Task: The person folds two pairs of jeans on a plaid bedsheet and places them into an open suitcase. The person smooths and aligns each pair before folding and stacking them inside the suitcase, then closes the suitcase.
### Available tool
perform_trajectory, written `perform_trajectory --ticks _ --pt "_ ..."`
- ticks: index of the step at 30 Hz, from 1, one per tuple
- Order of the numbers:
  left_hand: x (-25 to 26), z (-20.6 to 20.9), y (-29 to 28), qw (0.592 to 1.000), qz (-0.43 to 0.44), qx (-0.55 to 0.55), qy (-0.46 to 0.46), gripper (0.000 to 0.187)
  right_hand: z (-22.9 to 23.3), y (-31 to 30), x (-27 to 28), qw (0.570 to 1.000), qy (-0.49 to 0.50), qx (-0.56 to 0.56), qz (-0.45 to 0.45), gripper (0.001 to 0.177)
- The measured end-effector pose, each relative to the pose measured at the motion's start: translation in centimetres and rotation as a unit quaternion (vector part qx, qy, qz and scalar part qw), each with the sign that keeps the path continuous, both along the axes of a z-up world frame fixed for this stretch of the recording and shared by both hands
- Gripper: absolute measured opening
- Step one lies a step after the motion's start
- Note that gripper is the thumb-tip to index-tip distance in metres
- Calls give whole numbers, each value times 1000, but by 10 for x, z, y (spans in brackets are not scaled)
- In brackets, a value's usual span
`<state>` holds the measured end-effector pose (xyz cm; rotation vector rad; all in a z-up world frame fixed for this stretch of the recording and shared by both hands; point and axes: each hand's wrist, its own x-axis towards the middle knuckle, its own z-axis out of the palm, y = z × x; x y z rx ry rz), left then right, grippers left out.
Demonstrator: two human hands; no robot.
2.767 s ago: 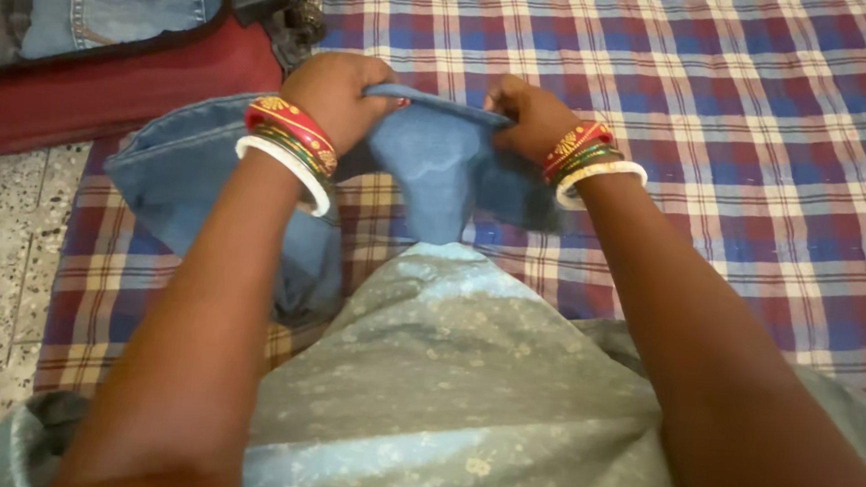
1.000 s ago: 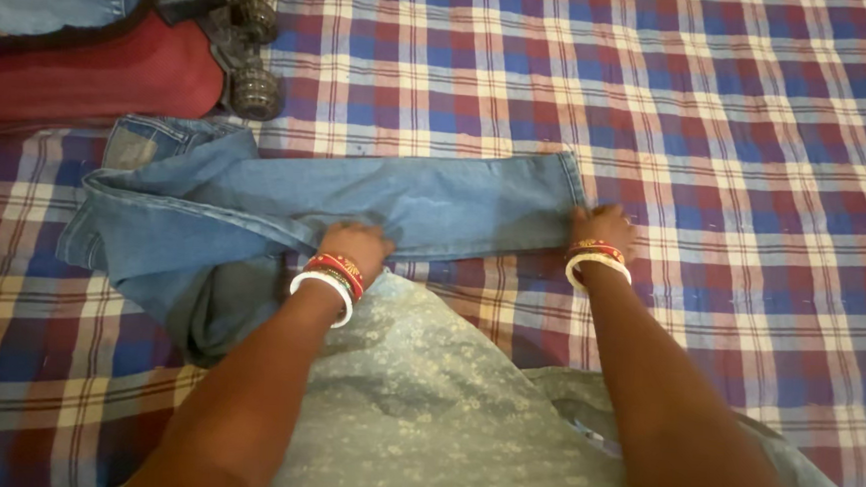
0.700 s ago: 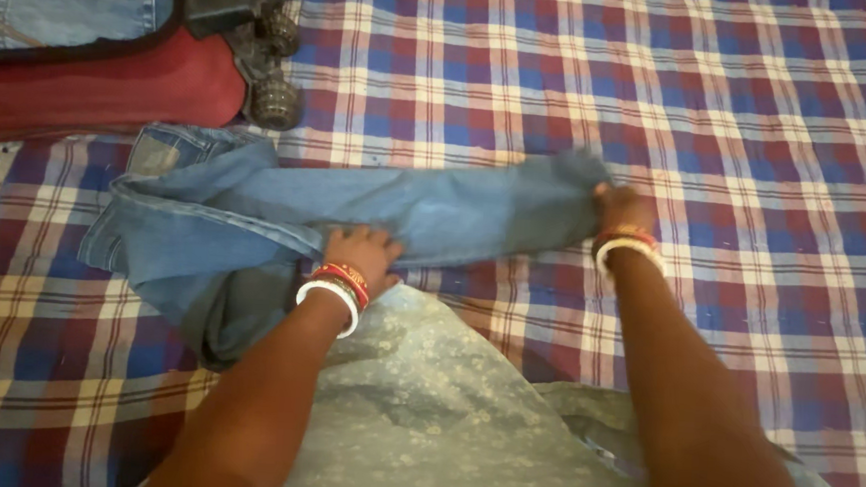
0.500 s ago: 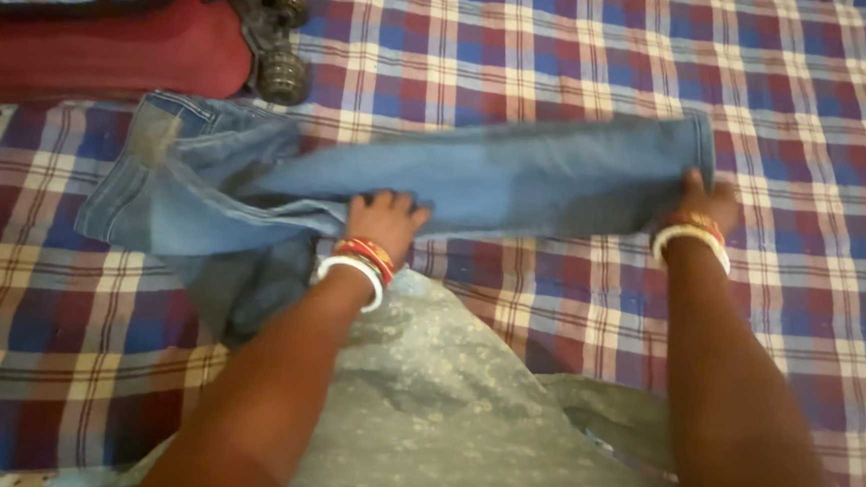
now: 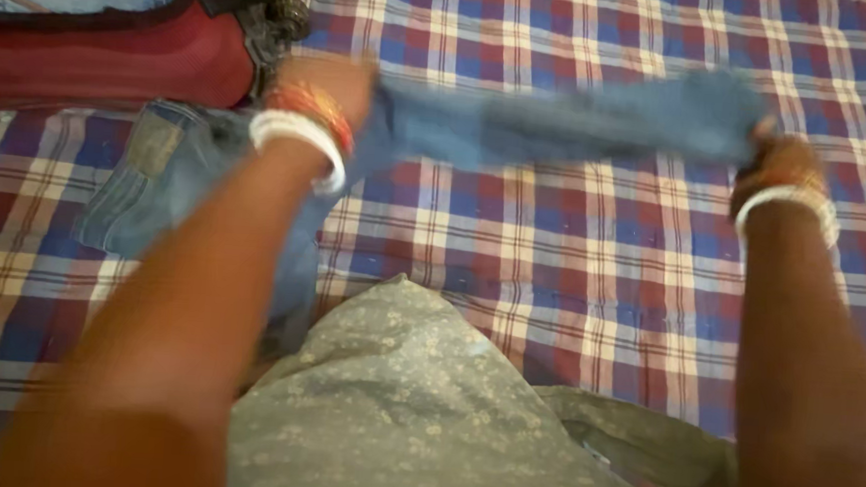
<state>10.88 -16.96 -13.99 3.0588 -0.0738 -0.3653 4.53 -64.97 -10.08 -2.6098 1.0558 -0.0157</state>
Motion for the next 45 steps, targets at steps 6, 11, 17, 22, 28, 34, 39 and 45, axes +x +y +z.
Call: perform_trajectory --ticks 6,11,17,22,28,34,39,45 --pt "27 28 -4 946 -130 -66 -290 24 4 -38 23 942 140 -293 80 43" --pt "-73 -86 -61 960 -272 -30 -64 40 -107 -108 -33 971 213 -107 16 54" --pt "-104 -160 -76 965 -253 -18 68 47 -199 -170 -76 966 241 -85 48 59" --pt "-115 -115 -85 956 -233 19 176 55 -203 -155 -62 893 354 -232 151 56" --pt "-125 -116 -101 969 -191 -34 151 60 -163 -80 -49 918 -229 261 -192 39" --pt "-93 -193 -127 891 -112 -438 32 58 -143 55 -1 948 -147 212 188 35" --pt "-73 -229 -110 664 290 -662 190 66 -198 196 -29 881 -198 218 370 32" --pt "-69 -246 -98 735 246 -614 149 47 -229 226 -45 865 -161 263 396 27"
